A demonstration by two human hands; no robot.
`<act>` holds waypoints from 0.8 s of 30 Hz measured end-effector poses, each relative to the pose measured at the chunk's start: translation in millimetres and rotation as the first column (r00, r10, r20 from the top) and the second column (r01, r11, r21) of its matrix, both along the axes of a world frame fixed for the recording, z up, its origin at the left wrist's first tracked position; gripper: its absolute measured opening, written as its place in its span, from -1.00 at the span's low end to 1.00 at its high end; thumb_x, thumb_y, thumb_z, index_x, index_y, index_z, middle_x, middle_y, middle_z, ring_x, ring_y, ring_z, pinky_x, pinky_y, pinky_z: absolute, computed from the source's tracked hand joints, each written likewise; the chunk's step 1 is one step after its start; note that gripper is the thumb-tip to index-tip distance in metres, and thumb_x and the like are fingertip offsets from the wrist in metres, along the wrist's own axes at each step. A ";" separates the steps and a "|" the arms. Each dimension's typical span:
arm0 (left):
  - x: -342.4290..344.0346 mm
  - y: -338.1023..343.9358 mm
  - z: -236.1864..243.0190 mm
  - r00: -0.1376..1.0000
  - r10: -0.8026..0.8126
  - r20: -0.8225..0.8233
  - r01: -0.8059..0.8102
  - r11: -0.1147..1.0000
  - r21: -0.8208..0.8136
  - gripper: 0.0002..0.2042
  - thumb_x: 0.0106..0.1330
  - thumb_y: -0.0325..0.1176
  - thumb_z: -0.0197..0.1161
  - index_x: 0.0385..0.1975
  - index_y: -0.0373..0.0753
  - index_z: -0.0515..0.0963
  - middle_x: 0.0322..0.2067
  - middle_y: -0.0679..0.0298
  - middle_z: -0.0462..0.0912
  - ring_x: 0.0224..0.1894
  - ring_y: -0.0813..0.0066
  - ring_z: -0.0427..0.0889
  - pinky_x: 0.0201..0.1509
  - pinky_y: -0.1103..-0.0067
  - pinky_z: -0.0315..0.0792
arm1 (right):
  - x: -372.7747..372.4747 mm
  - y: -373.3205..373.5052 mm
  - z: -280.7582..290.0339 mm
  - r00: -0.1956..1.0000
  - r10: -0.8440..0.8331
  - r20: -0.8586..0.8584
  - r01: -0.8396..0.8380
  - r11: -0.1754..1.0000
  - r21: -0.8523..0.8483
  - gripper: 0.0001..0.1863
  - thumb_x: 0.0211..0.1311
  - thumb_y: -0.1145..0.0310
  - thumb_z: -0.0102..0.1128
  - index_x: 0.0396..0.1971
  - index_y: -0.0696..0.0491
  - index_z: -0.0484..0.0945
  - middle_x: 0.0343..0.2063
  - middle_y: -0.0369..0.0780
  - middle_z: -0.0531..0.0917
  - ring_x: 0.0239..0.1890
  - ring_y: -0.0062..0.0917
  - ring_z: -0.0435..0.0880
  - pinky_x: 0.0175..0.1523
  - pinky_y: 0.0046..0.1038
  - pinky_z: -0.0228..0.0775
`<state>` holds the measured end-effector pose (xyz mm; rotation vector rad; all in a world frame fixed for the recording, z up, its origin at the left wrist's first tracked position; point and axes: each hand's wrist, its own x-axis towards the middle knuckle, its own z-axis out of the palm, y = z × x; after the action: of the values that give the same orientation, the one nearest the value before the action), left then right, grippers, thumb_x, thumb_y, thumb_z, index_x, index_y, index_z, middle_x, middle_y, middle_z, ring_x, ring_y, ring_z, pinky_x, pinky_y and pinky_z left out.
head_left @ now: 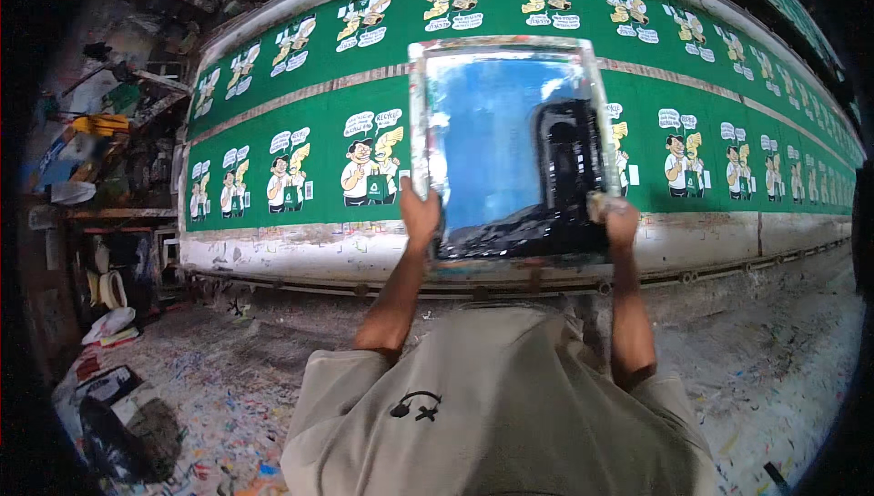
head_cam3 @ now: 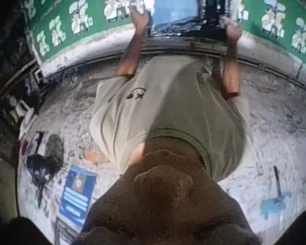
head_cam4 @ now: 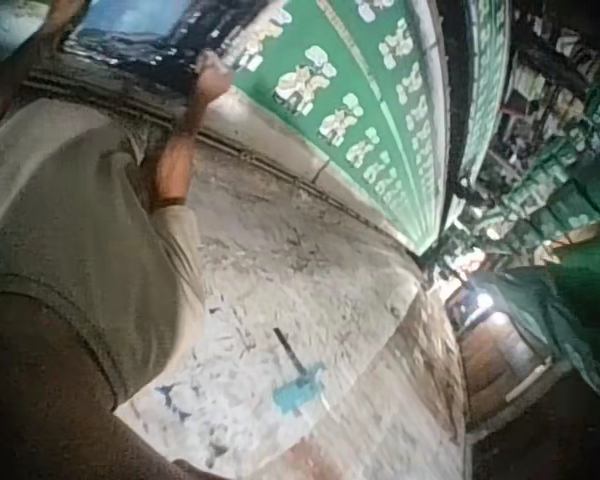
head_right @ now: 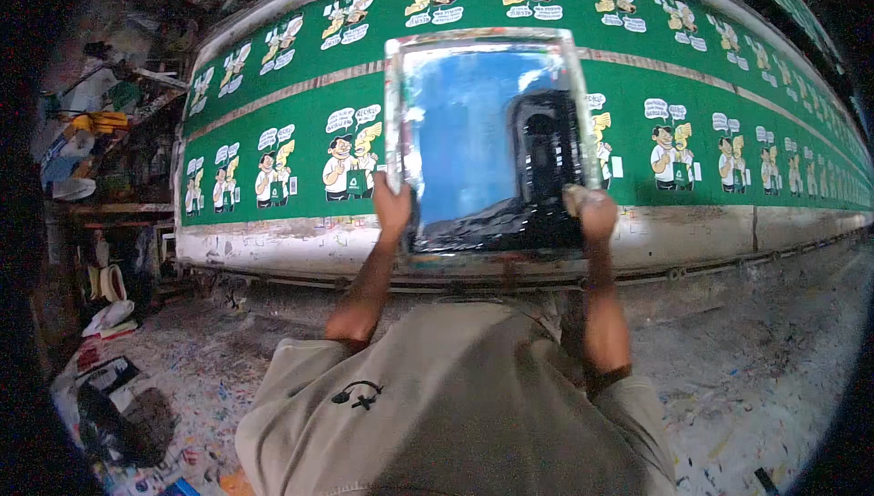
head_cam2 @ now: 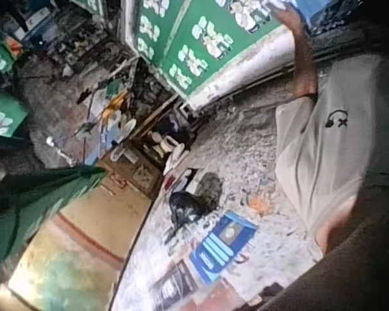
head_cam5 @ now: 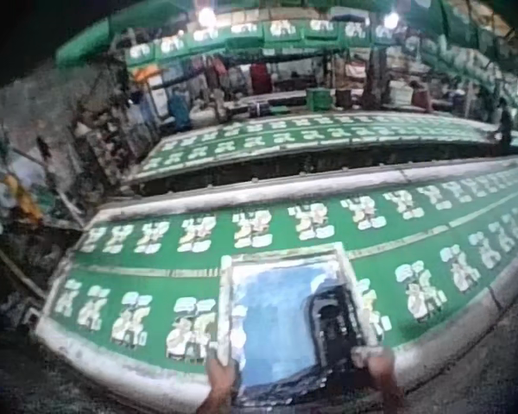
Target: Manually applying ink through a screen onto fabric patterns on a production table.
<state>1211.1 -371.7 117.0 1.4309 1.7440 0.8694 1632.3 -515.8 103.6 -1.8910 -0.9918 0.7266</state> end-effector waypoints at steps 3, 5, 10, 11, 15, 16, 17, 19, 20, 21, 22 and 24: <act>105.3 -5.3 -18.3 0.999 0.008 -0.046 -0.005 0.998 0.068 -0.50 0.20 -0.42 0.28 0.13 -0.52 0.38 -0.01 -0.32 0.57 0.10 -0.29 0.55 0.23 0.19 0.38 | 125.6 -16.1 -22.4 0.953 0.021 0.302 0.013 0.994 -0.110 -0.81 0.13 0.37 0.24 -0.37 0.18 0.70 -0.39 -0.03 0.74 -0.37 -0.32 0.74 -0.17 -0.29 0.55; 159.3 -18.7 -20.3 1.000 -0.010 -0.015 0.011 0.997 0.076 -0.50 0.22 -0.41 0.27 0.13 -0.51 0.38 0.00 -0.32 0.54 0.10 -0.30 0.53 0.23 0.16 0.36 | 205.4 -20.1 -29.2 0.872 0.194 0.450 -0.066 0.957 -0.283 -0.73 0.12 0.27 0.33 -0.37 0.21 0.68 -0.40 -0.07 0.75 -0.34 -0.34 0.73 -0.16 -0.25 0.53; 186.2 -67.4 -17.3 0.998 0.023 -0.052 -0.012 0.978 0.209 -0.54 0.24 -0.40 0.27 0.08 -0.50 0.38 -0.08 -0.28 0.52 -0.01 -0.32 0.53 0.09 0.11 0.39 | 195.7 -62.5 1.2 0.970 -0.244 -0.003 0.239 0.952 -0.189 -0.50 0.18 0.13 0.39 -0.10 0.27 0.62 -0.26 -0.13 0.73 -0.21 -0.47 0.68 -0.13 -0.33 0.52; 176.6 -69.7 -22.3 0.997 0.017 -0.079 0.001 0.976 0.217 -0.60 0.24 -0.40 0.27 0.02 -0.49 0.40 -0.11 -0.24 0.53 -0.04 -0.31 0.53 0.05 0.10 0.41 | 185.2 -71.3 -2.6 0.975 -0.196 -0.101 0.184 0.976 -0.116 -0.48 0.19 0.13 0.39 -0.05 0.29 0.61 -0.22 -0.11 0.72 -0.19 -0.45 0.68 -0.11 -0.35 0.52; 188.4 -71.3 -8.4 0.963 0.014 -0.270 0.018 0.993 0.116 -0.65 0.21 -0.36 0.31 -0.10 -0.41 0.44 -0.20 -0.17 0.51 -0.12 -0.27 0.52 -0.04 0.06 0.37 | 176.6 -93.0 -11.4 0.961 -0.224 -0.160 0.221 0.975 -0.031 -0.37 0.26 0.12 0.36 0.16 0.30 0.52 -0.12 -0.06 0.73 -0.09 -0.41 0.71 0.04 -0.35 0.57; 187.0 -73.4 -9.7 0.944 0.040 -0.328 0.034 0.976 0.215 -0.66 0.20 -0.34 0.32 -0.13 -0.40 0.44 -0.20 -0.16 0.49 -0.12 -0.24 0.50 -0.06 0.05 0.35 | 167.4 -87.4 -4.3 0.948 -0.253 -0.194 0.246 0.967 -0.058 -0.35 0.29 0.13 0.34 0.21 0.30 0.49 -0.08 -0.04 0.73 -0.06 -0.40 0.71 0.07 -0.35 0.58; 189.7 -73.2 -9.2 0.924 0.059 -0.377 0.065 0.949 0.309 -0.66 0.19 -0.32 0.33 -0.16 -0.38 0.43 -0.20 -0.14 0.46 -0.11 -0.22 0.48 -0.07 0.04 0.34 | 169.4 -89.7 -8.8 0.947 -0.251 -0.202 0.244 0.968 -0.063 -0.35 0.29 0.13 0.34 0.21 0.30 0.49 -0.08 -0.04 0.73 -0.06 -0.40 0.71 0.07 -0.35 0.58; 189.3 -73.6 -8.1 0.916 0.050 -0.397 0.071 0.956 0.284 -0.65 0.18 -0.30 0.35 -0.17 -0.38 0.43 -0.19 -0.14 0.44 -0.10 -0.19 0.46 -0.07 0.05 0.33 | 175.4 -95.3 -15.0 0.963 -0.169 -0.211 0.173 0.985 -0.002 -0.35 0.36 0.14 0.29 0.28 0.30 0.41 -0.05 -0.05 0.72 -0.06 -0.42 0.72 0.09 -0.35 0.62; 189.2 -76.0 -9.0 0.913 0.038 -0.406 0.076 0.963 0.259 -0.64 0.17 -0.28 0.36 -0.17 -0.38 0.43 -0.18 -0.14 0.41 -0.08 -0.17 0.44 -0.06 0.06 0.32 | 177.2 -98.0 -17.2 0.962 -0.167 -0.214 0.169 0.986 -0.009 -0.35 0.36 0.14 0.29 0.28 0.30 0.41 -0.05 -0.05 0.72 -0.06 -0.42 0.72 0.09 -0.35 0.62; 187.7 -77.3 -9.9 0.907 0.020 -0.422 0.088 0.968 0.236 -0.61 0.15 -0.25 0.38 -0.16 -0.37 0.44 -0.19 -0.11 0.39 -0.08 -0.13 0.42 -0.06 0.10 0.33 | 179.2 -100.2 -18.9 0.967 -0.097 -0.234 0.116 0.991 0.066 -0.33 0.37 0.15 0.29 0.31 0.29 0.36 -0.07 -0.05 0.73 -0.07 -0.42 0.73 0.10 -0.34 0.62; 187.6 -75.2 -11.9 0.907 0.020 -0.421 0.084 0.970 0.228 -0.61 0.15 -0.25 0.38 -0.16 -0.37 0.44 -0.19 -0.11 0.39 -0.08 -0.13 0.42 -0.06 0.10 0.33 | 181.5 -101.1 -20.4 0.969 -0.027 -0.245 0.063 0.988 0.141 -0.31 0.38 0.16 0.28 0.34 0.28 0.32 -0.10 -0.05 0.73 -0.09 -0.41 0.74 0.10 -0.33 0.63; 200.3 -70.4 -15.5 0.869 -0.007 -0.495 0.091 0.985 0.147 -0.59 0.14 -0.25 0.39 -0.12 -0.35 0.45 -0.16 -0.12 0.40 -0.06 -0.12 0.42 -0.05 0.10 0.33 | 189.2 -106.9 -29.9 0.953 -0.009 -0.301 0.060 0.985 0.161 -0.28 0.38 0.14 0.28 0.37 0.26 0.27 -0.13 -0.05 0.74 -0.11 -0.41 0.74 0.10 -0.32 0.63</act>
<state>1411.4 -442.1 101.6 1.9308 2.0256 0.6672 1821.5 -622.7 73.7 -1.5906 -0.7984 0.8519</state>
